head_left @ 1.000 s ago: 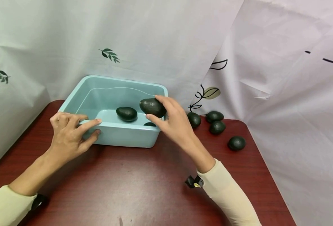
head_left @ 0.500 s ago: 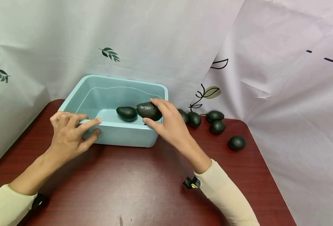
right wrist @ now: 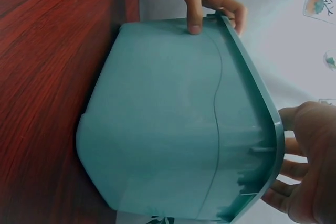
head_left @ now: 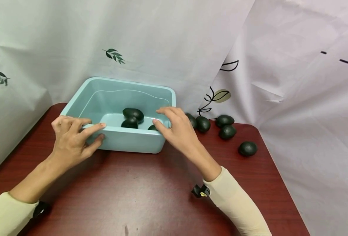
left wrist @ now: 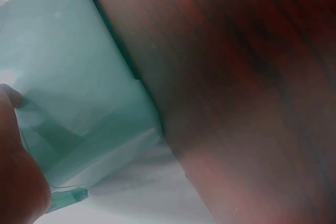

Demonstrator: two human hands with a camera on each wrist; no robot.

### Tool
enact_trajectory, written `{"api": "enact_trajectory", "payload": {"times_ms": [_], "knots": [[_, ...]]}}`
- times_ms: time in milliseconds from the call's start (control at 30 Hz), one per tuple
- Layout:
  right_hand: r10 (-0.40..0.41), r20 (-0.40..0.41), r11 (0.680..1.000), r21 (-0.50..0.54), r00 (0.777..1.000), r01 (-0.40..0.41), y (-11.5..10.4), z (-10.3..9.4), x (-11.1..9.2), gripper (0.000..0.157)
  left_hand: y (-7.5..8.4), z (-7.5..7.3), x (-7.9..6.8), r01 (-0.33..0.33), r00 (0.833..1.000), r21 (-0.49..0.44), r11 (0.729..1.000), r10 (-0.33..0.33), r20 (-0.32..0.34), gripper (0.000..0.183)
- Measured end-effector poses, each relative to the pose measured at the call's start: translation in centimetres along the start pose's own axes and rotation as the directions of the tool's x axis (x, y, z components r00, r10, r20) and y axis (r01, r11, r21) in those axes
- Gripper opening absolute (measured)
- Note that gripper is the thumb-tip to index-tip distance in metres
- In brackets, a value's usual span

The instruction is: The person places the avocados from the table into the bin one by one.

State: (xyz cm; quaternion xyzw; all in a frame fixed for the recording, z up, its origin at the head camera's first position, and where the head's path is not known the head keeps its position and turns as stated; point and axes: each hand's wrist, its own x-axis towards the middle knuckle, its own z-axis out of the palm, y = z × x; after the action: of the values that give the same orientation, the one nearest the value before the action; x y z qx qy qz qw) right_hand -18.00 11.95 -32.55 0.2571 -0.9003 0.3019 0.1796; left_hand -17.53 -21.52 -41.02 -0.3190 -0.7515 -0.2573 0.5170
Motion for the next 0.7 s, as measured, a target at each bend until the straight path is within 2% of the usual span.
{"api": "enact_trajectory", "payload": {"times_ms": [400, 700], "knots": [[-0.067, -0.126, 0.996, 0.049, 0.99, 0.073, 0.9, 0.0, -0.5, 0.026, 0.1, 0.0, 0.1, 0.007, 1.0, -0.005, 1.0, -0.007, -0.003, 0.03], [-0.045, -0.181, 0.995, 0.076, 0.982, 0.06, 1.6, -0.2, -0.9, 0.031, 0.0, 0.1, 0.0, 0.005, 1.0, -0.001, 1.0, -0.005, -0.01, 0.03]]}}
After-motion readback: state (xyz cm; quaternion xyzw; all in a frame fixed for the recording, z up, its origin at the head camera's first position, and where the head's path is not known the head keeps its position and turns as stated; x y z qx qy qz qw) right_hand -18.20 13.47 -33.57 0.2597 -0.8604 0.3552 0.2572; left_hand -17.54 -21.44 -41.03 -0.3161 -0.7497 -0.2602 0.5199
